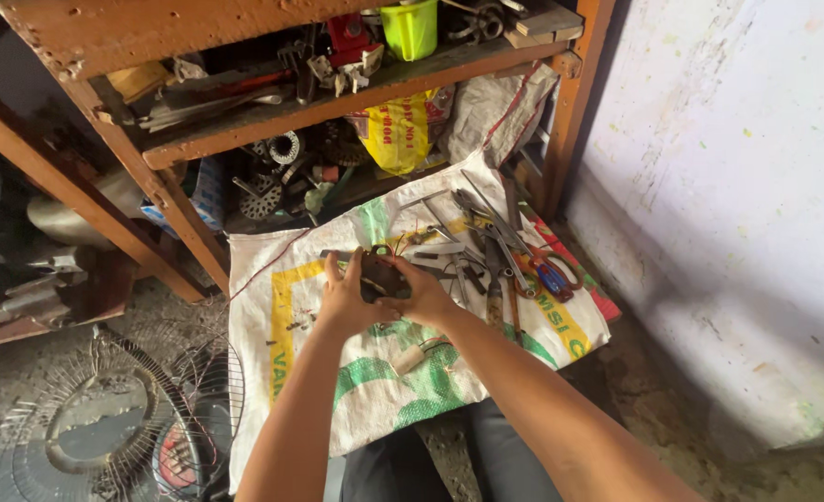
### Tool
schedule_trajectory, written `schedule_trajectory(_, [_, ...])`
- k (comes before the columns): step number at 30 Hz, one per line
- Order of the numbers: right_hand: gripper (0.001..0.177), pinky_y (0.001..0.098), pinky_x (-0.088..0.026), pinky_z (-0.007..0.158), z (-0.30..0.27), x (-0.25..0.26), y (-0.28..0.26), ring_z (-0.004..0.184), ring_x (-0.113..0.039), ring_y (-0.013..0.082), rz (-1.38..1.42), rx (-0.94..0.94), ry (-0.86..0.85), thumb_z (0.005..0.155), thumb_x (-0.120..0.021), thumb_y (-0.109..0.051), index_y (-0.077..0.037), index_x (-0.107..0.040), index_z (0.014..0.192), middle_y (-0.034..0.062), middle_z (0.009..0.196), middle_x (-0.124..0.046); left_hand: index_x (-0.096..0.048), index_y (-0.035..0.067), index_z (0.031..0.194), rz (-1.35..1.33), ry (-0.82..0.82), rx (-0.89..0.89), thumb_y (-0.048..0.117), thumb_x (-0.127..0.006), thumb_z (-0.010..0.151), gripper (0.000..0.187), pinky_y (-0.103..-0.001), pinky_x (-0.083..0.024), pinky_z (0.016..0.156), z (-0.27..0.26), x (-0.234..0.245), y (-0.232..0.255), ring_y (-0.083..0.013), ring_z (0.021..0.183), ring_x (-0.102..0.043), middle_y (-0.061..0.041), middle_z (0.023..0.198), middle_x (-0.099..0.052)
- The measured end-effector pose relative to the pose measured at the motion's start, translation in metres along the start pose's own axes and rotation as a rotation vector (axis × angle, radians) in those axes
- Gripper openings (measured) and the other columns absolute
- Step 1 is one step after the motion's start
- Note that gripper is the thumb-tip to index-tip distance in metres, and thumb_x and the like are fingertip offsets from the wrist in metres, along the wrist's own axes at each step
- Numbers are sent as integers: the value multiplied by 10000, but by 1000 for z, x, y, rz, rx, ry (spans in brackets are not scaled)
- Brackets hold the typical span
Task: The person removes bolts from a fan motor with a wrench, detaches the motor from the metal cage, and strips electrical wires using scissors and pliers.
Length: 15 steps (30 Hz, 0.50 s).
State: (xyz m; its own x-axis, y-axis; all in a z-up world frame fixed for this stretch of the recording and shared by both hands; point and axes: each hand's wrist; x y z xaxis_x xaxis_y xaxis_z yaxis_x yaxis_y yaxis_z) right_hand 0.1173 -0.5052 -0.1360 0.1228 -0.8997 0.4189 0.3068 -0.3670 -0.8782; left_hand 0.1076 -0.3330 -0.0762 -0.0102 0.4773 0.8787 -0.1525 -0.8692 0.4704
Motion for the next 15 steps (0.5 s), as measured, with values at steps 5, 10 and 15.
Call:
schedule_trajectory(5, [874,341,-580,922,-6,-7,17,1082,-718,187,200,-66,12,774,-819,-17,-154,-414,1537,160,1224,-732,-351,249,1516,46,-44,0,401,-1040,377,1340,-488,-477,1087,15,-1,3,-487,1361,-447,-223,1611,-191])
schedule_trajectory(10, [896,360,-626,832,-12,-5,32,965,-702,160,685,-11,64,764,-734,98,-160,-330,1521,75,1225,-654,-474,271,1448,5,-14,19,444,-979,502,1086,-502,-511,1053,23,-4,8,-461,1300,-527,-155,1529,-373])
schedule_trajectory(15, [708,300,-543,634,5,-5,66,777,-687,167,839,-135,220,815,-683,64,-73,-425,1459,117,984,-734,-496,297,1421,8,44,-58,355,-984,485,1057,-506,-497,1039,18,-5,1,-471,1286,-499,-169,1488,-382])
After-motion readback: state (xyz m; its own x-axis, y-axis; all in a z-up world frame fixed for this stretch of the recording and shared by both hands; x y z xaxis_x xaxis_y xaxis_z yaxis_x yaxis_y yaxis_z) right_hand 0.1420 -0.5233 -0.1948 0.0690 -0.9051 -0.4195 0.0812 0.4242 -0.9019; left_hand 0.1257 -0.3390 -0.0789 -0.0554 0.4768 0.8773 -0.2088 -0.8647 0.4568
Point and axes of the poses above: each hand's wrist, its own z-axis towards the middle knuckle, its own x-axis out of the back of the hand, y = z × x
